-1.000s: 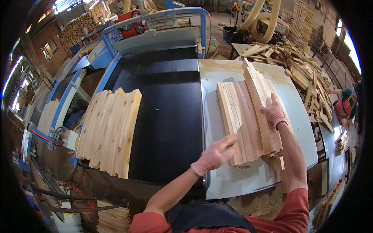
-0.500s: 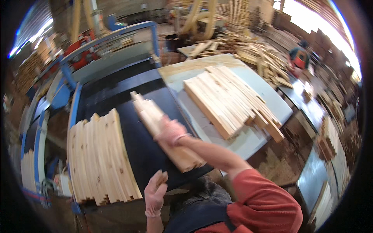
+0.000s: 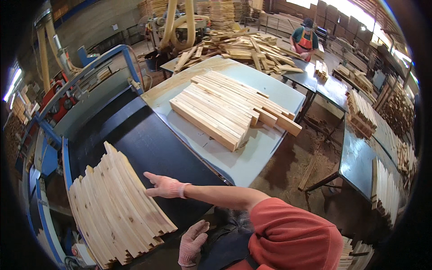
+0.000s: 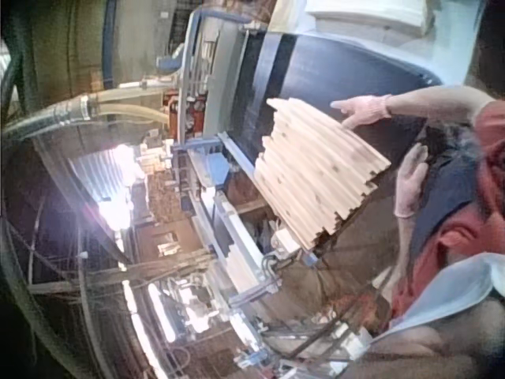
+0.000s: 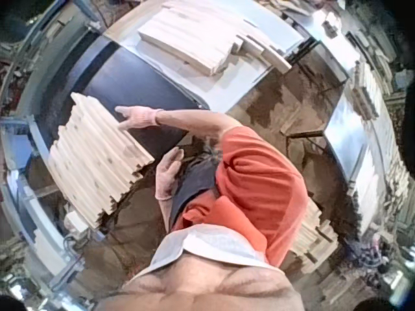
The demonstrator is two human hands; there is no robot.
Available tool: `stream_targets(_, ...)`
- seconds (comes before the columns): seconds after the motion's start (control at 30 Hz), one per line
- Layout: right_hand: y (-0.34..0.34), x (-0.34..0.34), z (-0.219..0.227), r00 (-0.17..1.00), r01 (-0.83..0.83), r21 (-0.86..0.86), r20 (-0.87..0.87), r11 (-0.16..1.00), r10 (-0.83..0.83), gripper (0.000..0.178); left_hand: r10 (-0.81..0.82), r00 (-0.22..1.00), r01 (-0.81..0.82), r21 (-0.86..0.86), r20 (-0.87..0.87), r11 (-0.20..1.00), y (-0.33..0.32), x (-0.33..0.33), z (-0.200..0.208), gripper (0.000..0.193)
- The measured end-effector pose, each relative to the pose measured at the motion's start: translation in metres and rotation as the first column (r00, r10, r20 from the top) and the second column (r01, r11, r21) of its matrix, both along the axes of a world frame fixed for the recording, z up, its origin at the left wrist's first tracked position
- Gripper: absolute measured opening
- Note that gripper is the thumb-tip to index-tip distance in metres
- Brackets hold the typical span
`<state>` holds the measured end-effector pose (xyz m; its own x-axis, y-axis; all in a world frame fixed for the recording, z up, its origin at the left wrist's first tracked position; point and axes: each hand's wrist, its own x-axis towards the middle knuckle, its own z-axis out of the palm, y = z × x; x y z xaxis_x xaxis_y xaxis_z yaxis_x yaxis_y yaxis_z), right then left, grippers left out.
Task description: The person repeatedly picks up stacks of light-colored wooden planks from a metal table and places them onto a conveyor belt. The person wears pink gloves and moves the wood in batches, aligning the stacks before feeding them into the machinery.
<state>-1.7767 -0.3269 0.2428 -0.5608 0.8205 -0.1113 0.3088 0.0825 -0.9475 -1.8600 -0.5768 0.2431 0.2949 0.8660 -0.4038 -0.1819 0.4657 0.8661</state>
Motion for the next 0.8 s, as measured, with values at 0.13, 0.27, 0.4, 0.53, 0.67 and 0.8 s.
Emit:
stream_targets(0.13, -0.032, 0.139, 0.03, 0.963, 0.192, -0.049, -0.183, 0.98, -0.197, 0.085, -0.124, 0.988, 0.131, 0.077, -0.091, 0.988, 0.04, 0.029, 0.006, 0.054)
stream_targets(0.27, -0.003, 0.293, -0.033, 0.649, 0.76, 0.274, -0.334, 0.589, -0.683, 0.086, -0.134, 0.991, 0.136, 0.151, -0.023, 0.979, 0.087, 0.079, 0.006, 0.06)
stream_targets(0.4, 0.037, 0.404, -0.066, 0.337, 0.893, 0.368, -0.162, 0.26, -0.927, 0.093, -0.05, 0.999, 0.052, 0.229, -0.013, 0.972, 0.146, 0.14, 0.005, 0.065)
stream_targets(0.53, 0.06, 0.438, -0.053, 0.335, 0.886, 0.321, 0.054, 0.334, -0.941, 0.091, 0.016, 0.992, 0.035, 0.384, -0.128, 0.923, 0.211, 0.196, -0.028, 0.081)
stream_targets(0.67, 0.073, 0.433, -0.047, 0.389, 0.919, 0.125, -0.157, 0.373, -0.908, 0.071, 0.185, 0.886, 0.061, 0.503, -0.425, 0.862, 0.24, 0.222, -0.053, 0.094)
stream_targets(0.8, 0.068, 0.421, -0.089, 0.646, 0.761, 0.078, -0.182, 0.644, -0.741, 0.064, 0.395, 0.739, -0.091, 0.5, -0.545, 0.861, 0.242, 0.212, -0.043, 0.101)
